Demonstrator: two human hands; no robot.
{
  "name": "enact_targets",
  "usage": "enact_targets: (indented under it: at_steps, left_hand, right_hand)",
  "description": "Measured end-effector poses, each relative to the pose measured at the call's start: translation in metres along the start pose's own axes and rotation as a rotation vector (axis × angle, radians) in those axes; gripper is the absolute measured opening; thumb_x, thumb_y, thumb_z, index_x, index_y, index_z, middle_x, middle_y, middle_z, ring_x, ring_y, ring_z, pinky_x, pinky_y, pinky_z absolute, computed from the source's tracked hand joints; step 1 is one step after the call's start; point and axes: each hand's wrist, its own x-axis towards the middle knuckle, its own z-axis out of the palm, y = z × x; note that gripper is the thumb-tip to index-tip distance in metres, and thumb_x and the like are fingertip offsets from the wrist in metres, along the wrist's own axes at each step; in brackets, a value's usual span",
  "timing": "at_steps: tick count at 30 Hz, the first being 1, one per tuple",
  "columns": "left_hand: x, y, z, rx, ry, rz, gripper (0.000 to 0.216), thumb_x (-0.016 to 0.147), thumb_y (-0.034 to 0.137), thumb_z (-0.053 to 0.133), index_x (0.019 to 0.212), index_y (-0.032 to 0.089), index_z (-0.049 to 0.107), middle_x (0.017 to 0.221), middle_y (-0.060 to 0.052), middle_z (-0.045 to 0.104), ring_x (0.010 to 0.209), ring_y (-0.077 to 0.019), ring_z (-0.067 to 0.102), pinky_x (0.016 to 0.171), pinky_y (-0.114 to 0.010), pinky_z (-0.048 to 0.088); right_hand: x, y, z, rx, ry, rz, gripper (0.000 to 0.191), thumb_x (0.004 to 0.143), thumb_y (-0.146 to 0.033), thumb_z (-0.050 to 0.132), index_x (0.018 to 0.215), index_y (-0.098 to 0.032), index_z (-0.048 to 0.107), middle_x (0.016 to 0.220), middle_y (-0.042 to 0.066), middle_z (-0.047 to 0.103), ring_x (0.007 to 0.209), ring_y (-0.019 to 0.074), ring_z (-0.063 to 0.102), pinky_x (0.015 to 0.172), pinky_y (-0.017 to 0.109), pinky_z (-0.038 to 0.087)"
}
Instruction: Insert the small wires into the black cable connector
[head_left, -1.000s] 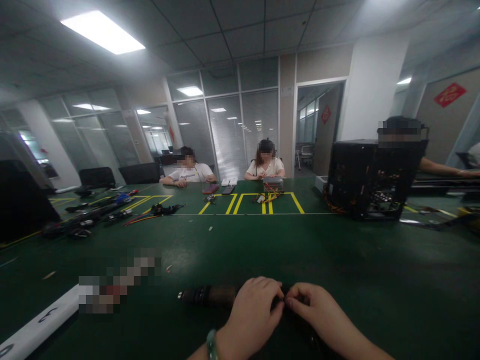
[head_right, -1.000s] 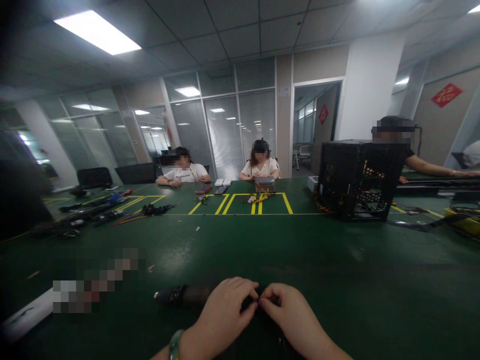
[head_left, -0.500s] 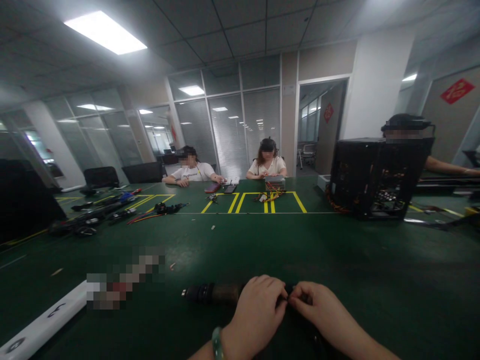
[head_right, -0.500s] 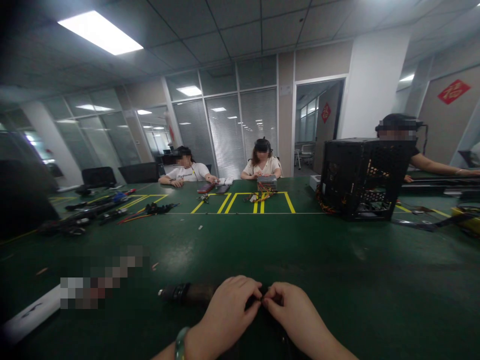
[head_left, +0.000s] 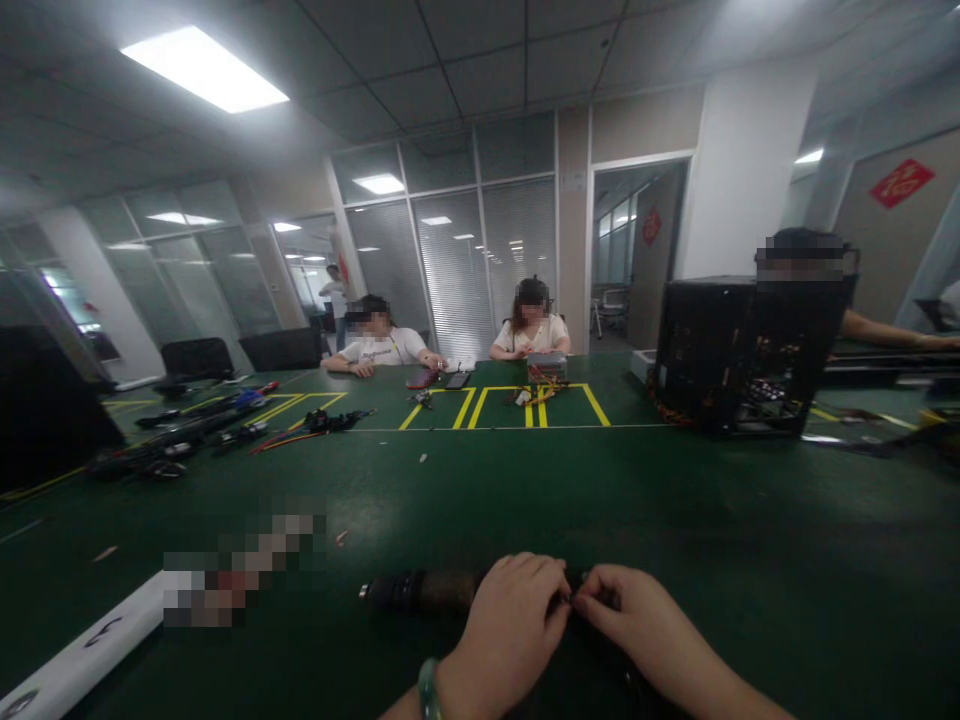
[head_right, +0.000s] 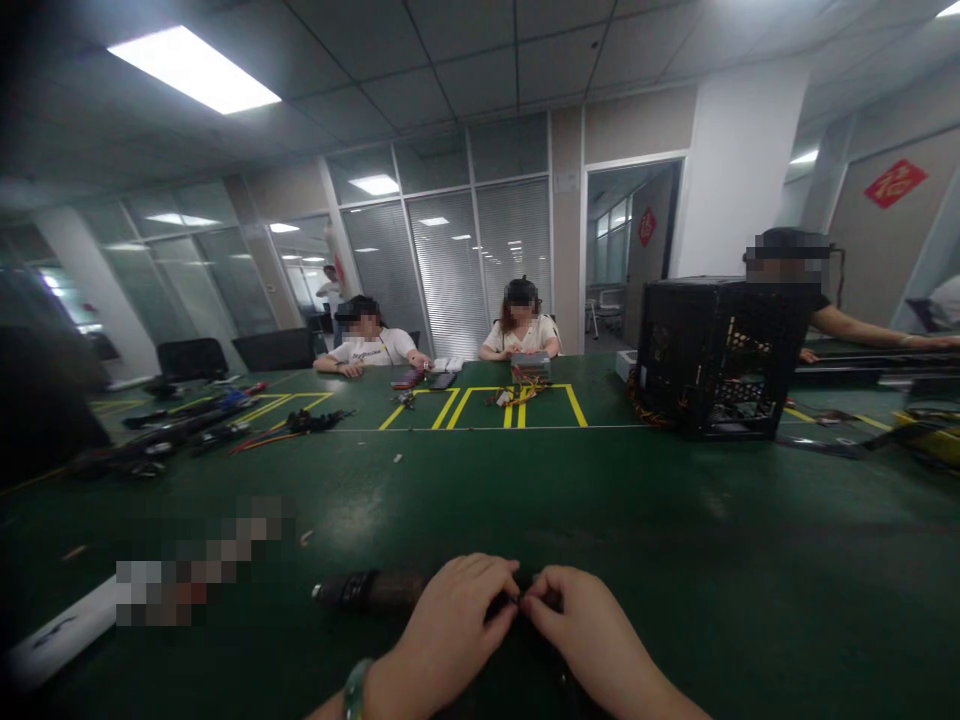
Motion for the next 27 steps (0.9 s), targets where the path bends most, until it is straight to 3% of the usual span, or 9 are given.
enact_targets:
  at_steps: [27]
  left_hand:
    - [-0.0009,0.0022,-0.0008,-0.049,0.013,0.004,0.016,0.081,0.010,0.062,0.090,0.023,0.060,0.110,0.002,0.064,0.103,-0.0190,0.056,0.100,-0.042,0.036]
  right_hand:
    - [0.0003,-0.0022,-0.0011,0.022,-0.004,-0.062,0.014,0.083,-0.026,0.059,0.074,-0.020,0.068,0.074,-0.001,0.067,0.069,0.0152,0.061,0.061,0.021,0.039]
